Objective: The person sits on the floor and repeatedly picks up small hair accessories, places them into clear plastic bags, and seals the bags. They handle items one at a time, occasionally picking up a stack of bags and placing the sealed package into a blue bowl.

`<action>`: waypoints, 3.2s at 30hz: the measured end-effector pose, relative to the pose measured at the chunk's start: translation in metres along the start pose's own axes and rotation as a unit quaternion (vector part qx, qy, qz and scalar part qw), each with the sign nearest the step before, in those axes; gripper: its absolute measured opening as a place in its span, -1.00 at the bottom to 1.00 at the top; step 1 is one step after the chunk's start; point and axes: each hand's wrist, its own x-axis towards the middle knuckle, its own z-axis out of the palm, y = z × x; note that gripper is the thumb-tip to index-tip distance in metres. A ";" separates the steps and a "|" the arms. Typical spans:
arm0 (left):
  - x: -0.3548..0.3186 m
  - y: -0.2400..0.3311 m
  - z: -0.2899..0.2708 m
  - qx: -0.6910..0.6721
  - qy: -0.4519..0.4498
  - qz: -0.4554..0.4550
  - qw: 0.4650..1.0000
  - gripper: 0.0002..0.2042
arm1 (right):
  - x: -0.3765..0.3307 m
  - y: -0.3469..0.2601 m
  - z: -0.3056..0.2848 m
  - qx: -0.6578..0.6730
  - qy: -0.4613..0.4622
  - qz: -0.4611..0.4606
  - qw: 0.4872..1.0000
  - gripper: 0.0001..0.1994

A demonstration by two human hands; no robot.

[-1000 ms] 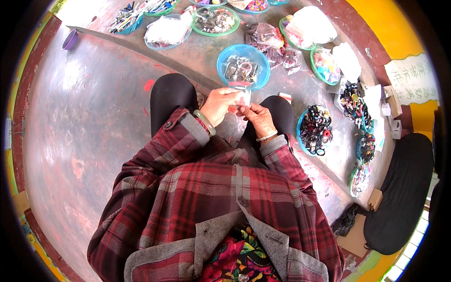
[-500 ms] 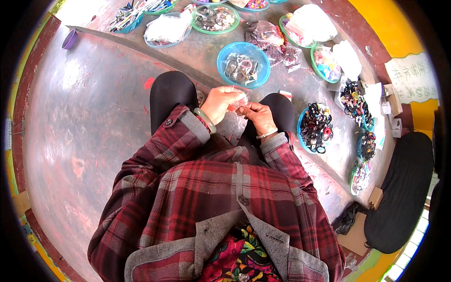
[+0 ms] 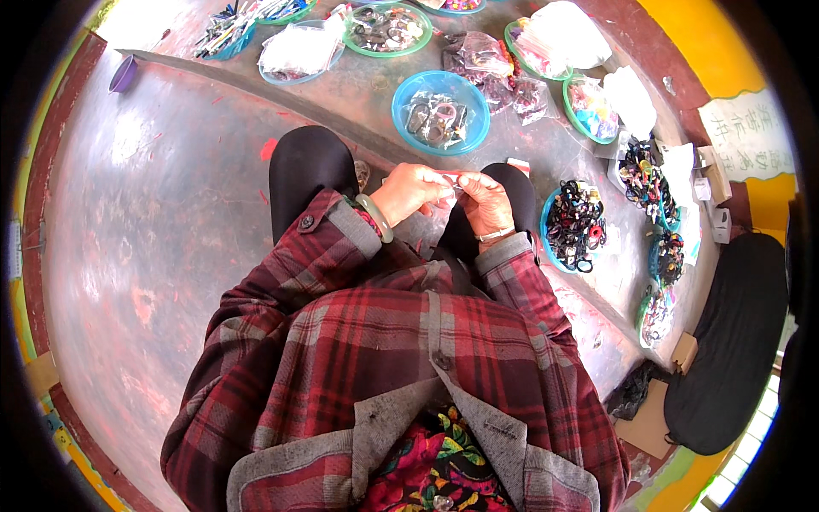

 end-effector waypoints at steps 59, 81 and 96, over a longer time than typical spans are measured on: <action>-0.005 0.009 0.017 0.559 0.179 0.308 0.749 -0.68 | 0.009 0.023 0.010 -0.034 0.132 -0.029 0.990 -0.81; 0.002 0.004 -0.002 -0.183 0.136 0.055 0.972 -0.87 | 0.001 0.009 0.011 -0.095 0.052 0.074 0.991 -0.86; 0.001 0.008 -0.010 -0.186 0.011 0.017 0.982 -0.84 | 0.000 0.006 0.008 -0.190 0.041 0.017 0.981 -0.90</action>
